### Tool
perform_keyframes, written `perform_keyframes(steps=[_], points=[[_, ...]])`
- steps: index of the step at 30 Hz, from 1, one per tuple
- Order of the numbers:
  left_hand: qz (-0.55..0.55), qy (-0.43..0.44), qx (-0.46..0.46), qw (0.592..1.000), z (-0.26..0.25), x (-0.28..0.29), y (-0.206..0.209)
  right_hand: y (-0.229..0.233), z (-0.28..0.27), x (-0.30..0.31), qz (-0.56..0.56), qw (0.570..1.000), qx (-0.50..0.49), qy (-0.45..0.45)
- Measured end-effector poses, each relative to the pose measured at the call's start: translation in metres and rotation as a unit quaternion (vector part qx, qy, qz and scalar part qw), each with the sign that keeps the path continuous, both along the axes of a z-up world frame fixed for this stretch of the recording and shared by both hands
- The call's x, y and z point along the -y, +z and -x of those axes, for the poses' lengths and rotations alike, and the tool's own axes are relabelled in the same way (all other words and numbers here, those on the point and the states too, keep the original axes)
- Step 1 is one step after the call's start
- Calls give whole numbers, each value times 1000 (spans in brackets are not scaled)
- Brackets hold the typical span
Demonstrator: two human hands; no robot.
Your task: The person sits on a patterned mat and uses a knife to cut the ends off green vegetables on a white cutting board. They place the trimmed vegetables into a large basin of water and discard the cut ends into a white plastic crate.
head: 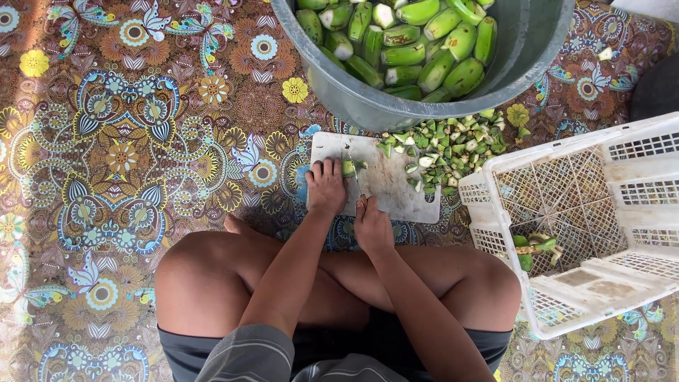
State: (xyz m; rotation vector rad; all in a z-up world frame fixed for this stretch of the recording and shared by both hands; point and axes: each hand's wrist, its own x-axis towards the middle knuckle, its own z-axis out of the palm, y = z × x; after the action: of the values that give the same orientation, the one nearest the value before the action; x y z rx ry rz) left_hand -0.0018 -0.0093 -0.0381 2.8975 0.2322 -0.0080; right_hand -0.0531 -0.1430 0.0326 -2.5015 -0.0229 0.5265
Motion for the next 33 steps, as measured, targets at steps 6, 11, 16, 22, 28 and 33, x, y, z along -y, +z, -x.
perform_keyframes(steps=[6,11,16,22,28,33], points=[[-9,-5,19,1000,0,0,-9,2,0,0,-3,1000,-7,3],[-10,-14,9,1000,-2,-1,-8,-10,-5,-1,33,999,-6,23],[-14,-18,-28,999,-4,0,-12,-5,-5,-4,43,999,-14,28],[-6,-10,-36,999,-1,2,8,-18,-19,-2,26,999,-9,24],[-19,-13,-34,999,3,3,1,-11,-5,8,22,999,-39,25],[-11,-2,-33,999,-2,4,1,-27,-28,-1,44,998,-5,33]])
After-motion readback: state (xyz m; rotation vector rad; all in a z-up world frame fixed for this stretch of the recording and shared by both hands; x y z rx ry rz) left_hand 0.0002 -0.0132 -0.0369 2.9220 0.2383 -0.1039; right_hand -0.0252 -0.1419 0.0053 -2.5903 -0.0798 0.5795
